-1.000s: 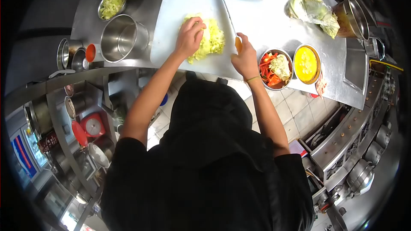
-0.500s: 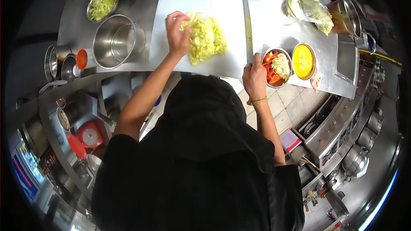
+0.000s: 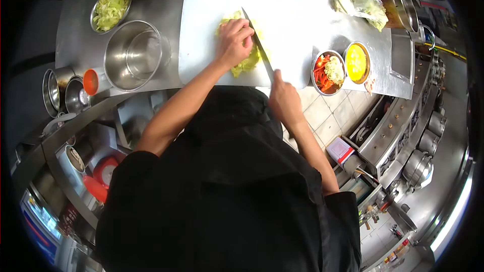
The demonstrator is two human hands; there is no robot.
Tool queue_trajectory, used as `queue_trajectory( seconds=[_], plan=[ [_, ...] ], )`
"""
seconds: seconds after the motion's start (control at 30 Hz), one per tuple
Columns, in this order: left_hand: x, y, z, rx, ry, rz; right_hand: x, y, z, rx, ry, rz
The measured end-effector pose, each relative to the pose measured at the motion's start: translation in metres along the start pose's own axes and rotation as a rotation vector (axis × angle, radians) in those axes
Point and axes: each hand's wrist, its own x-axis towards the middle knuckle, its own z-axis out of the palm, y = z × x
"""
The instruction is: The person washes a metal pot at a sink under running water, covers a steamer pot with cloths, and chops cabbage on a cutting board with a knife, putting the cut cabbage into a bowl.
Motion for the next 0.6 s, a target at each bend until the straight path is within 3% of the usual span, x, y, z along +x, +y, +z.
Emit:
queue_trajectory(
  seconds=[0.1, 0.3, 0.47, 0.6],
  plan=[
    [-0.002, 0.0, 0.002, -0.016, -0.047, -0.014, 0.036, 0.003, 0.021, 0.082, 0.075, -0.028],
    [-0.003, 0.0, 0.001, 0.009, 0.005, -0.039, -0.01, -0.012, -0.033, 0.019, -0.03, -0.012],
    [-0.003, -0.001, -0.001, -0.063, -0.028, -0.046, 0.052, -0.01, 0.019, 0.078, 0.112, -0.078],
    [-0.002, -0.003, 0.004, -0.022, 0.031, -0.056, 0.002, -0.016, -0.035, 0.025, -0.03, -0.016]
  ],
)
